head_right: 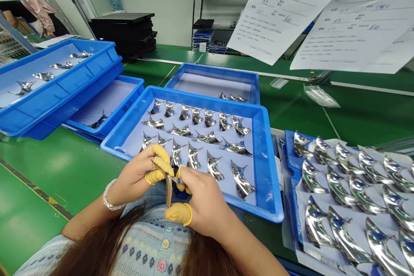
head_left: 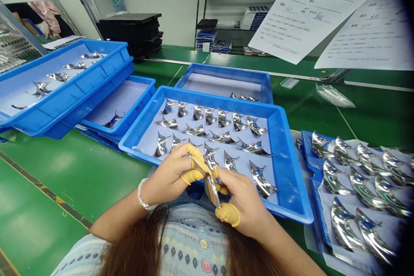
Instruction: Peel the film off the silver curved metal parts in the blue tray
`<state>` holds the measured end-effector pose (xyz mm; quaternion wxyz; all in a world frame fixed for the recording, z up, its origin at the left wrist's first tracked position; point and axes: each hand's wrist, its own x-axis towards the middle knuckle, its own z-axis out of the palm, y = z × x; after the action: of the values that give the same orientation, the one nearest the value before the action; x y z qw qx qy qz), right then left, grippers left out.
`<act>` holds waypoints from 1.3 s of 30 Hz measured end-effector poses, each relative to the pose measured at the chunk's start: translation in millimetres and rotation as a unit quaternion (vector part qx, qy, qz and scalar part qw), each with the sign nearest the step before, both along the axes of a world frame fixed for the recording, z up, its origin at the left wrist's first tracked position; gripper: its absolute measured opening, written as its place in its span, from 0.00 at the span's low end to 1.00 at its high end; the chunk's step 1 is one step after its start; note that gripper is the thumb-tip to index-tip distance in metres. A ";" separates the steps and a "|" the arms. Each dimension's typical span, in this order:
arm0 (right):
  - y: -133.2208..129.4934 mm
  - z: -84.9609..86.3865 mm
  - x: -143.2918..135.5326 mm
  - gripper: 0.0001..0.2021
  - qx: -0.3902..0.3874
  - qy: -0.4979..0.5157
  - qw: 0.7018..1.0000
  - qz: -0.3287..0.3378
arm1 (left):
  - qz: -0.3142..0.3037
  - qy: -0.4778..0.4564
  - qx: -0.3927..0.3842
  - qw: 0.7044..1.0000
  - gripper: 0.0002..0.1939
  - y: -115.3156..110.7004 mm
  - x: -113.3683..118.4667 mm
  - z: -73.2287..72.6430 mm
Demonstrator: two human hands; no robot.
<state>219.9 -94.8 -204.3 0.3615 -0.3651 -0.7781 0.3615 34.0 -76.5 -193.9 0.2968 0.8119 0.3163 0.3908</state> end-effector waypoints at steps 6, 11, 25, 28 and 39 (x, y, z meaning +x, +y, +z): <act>-1.7 -1.8 -0.2 0.33 0.006 0.007 1.000 0.010 | 0.000 -0.005 0.001 1.000 0.20 0.1 -0.3 -0.3; -2.3 -1.8 -1.4 0.33 0.025 -0.006 1.000 -0.013 | -0.007 -0.008 0.010 1.000 0.17 -0.9 -0.1 -1.1; -3.6 -2.9 0.6 0.31 0.031 0.014 0.999 0.013 | 0.002 0.001 0.002 1.000 0.21 1.2 -1.1 -1.9; -2.1 -6.6 4.4 0.31 -0.035 0.087 0.996 0.014 | 0.019 -0.001 -0.009 1.000 0.21 1.4 -1.8 -1.8; 6.4 -24.9 13.1 0.12 -0.163 0.223 0.957 0.081 | 0.032 -0.390 -0.524 0.757 0.19 22.4 11.5 -25.9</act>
<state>233.0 -88.4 -229.2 0.4310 -0.2646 -0.6348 0.5841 45.5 -54.1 -219.8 0.7604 0.2965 0.3544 0.4564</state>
